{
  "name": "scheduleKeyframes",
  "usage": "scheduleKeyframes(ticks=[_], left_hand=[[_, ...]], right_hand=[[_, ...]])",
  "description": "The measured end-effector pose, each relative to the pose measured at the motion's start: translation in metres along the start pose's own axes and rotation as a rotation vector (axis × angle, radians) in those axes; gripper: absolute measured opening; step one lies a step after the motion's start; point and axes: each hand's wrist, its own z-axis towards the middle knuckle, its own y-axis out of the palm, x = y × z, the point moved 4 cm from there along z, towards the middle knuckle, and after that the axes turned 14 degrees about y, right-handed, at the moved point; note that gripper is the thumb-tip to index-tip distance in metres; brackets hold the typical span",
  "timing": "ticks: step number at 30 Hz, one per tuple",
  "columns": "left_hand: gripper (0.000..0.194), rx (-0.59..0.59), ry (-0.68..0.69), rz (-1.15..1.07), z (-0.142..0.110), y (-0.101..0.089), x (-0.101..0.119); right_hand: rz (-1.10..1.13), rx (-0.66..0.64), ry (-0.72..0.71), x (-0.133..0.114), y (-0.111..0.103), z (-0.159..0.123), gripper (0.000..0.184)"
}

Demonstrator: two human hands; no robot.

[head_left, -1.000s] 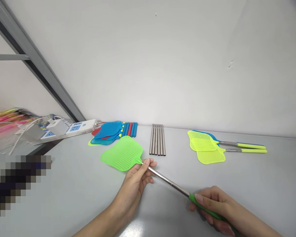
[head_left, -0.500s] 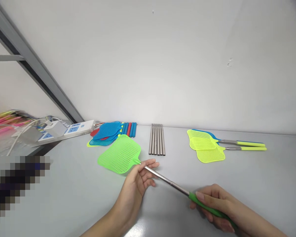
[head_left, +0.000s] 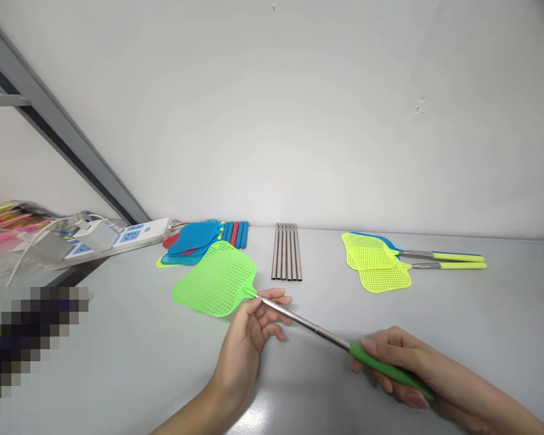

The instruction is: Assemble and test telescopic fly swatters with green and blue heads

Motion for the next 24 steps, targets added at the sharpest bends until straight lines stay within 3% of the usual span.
scheduleKeyframes(ticks=[6,11,16,24], left_hand=[[0.029,0.001,0.000,-0.058,0.002,0.002,0.000],[0.037,0.004,0.090,-0.097,0.001,0.003,0.004],[0.039,-0.040,0.142,-0.094,-0.002,0.005,0.007],[0.041,-0.040,0.149,0.027,-0.008,0.004,0.007]], right_hand=[[-0.075,0.037,0.004,-0.006,-0.012,-0.006,0.040],[-0.076,0.164,-0.027,-0.016,-0.024,-0.017,0.037],[-0.017,0.211,-0.135,-0.022,-0.028,-0.022,0.035],[0.038,0.128,-0.186,-0.020,-0.022,-0.015,0.034]])
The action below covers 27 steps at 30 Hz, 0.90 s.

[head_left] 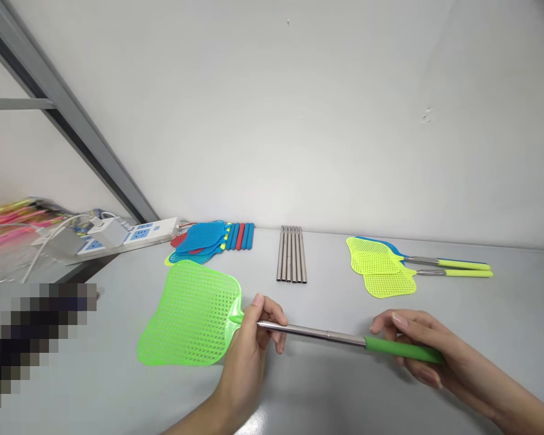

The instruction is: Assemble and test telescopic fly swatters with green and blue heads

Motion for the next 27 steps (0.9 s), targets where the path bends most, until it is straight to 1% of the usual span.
scheduleKeyframes(ticks=[3,6,9,12,15,18,21,24,27], left_hand=[[0.042,-0.005,-0.001,0.038,-0.001,-0.002,-0.002],[0.042,-0.023,0.024,0.103,-0.001,-0.003,-0.003],[0.045,-0.047,0.019,0.214,-0.002,-0.005,-0.003],[0.046,-0.118,0.033,0.275,-0.003,-0.005,-0.002],[0.045,-0.230,0.022,0.242,-0.005,-0.002,-0.003],[0.046,-0.339,-0.066,0.162,-0.008,0.002,-0.006],[0.043,-0.430,-0.158,0.079,-0.011,0.006,-0.011],[0.040,-0.483,-0.211,0.040,-0.011,0.008,-0.014],[0.040,-0.508,-0.231,-0.009,-0.011,0.009,-0.016]], right_hand=[[0.026,-0.037,0.022,0.001,0.003,0.001,0.033],[0.037,-0.046,0.041,0.003,0.001,0.000,0.033],[0.006,0.008,0.069,0.007,-0.005,0.003,0.035],[-0.037,0.081,0.085,0.009,-0.008,0.006,0.037],[-0.083,0.117,0.109,0.008,-0.003,0.007,0.039],[-0.122,0.140,0.151,0.005,0.002,0.005,0.041],[-0.122,0.165,0.144,0.003,0.000,0.004,0.042],[-0.128,0.178,0.120,0.003,-0.004,0.004,0.042],[-0.156,0.112,0.108,0.004,-0.005,0.004,0.042]])
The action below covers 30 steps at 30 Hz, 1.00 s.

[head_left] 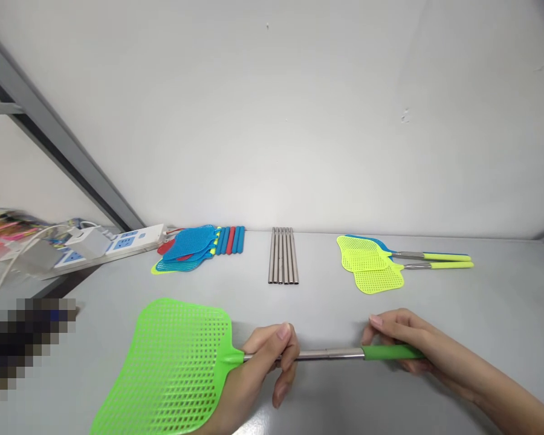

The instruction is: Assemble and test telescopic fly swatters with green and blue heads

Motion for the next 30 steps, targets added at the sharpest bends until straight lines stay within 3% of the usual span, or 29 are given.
scheduleKeyframes(ticks=[13,21,30], left_hand=[[0.039,-0.165,-0.105,0.032,-0.008,0.013,0.004],[0.040,-0.143,-0.231,-0.236,-0.013,0.021,-0.005],[0.048,0.039,-0.354,-0.317,-0.018,0.020,-0.013]], right_hand=[[-0.078,-0.210,-0.079,-0.001,0.006,-0.003,0.041],[-0.144,-0.255,-0.117,0.006,0.009,0.002,0.036],[-0.052,-0.284,-0.041,0.009,0.018,-0.001,0.042]])
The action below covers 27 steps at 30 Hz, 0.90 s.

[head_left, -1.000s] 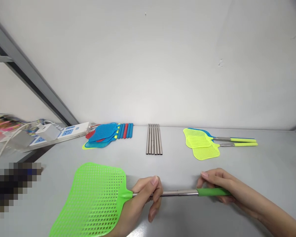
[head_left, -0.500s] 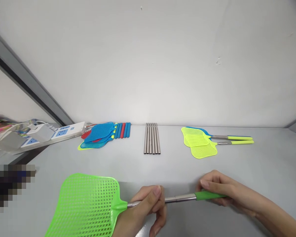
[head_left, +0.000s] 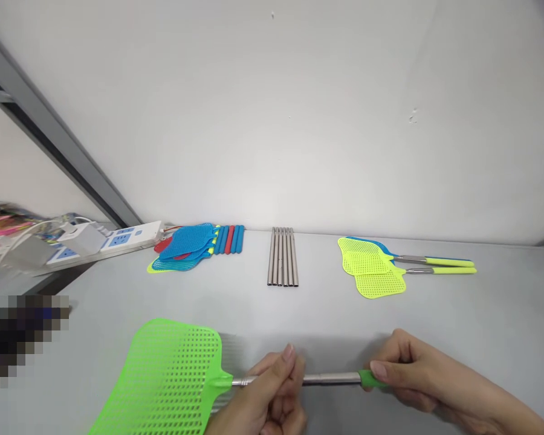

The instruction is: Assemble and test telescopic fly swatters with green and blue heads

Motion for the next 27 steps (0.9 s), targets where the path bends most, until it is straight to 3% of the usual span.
scheduleKeyframes(ticks=[5,11,18,27], left_hand=[[0.050,0.006,-0.048,0.015,-0.001,0.000,0.000],[0.053,0.010,-0.001,-0.030,0.000,-0.005,-0.006],[0.052,-0.102,0.053,-0.146,0.004,0.001,-0.003],[0.057,-0.087,0.033,-0.058,0.006,-0.003,-0.006]], right_hand=[[0.024,-0.012,0.006,0.002,0.004,0.001,0.042],[0.067,-0.021,0.061,-0.003,0.014,-0.001,0.043],[0.089,-0.015,0.074,-0.004,0.019,-0.001,0.041],[0.126,-0.029,0.062,0.001,0.022,0.004,0.042]])
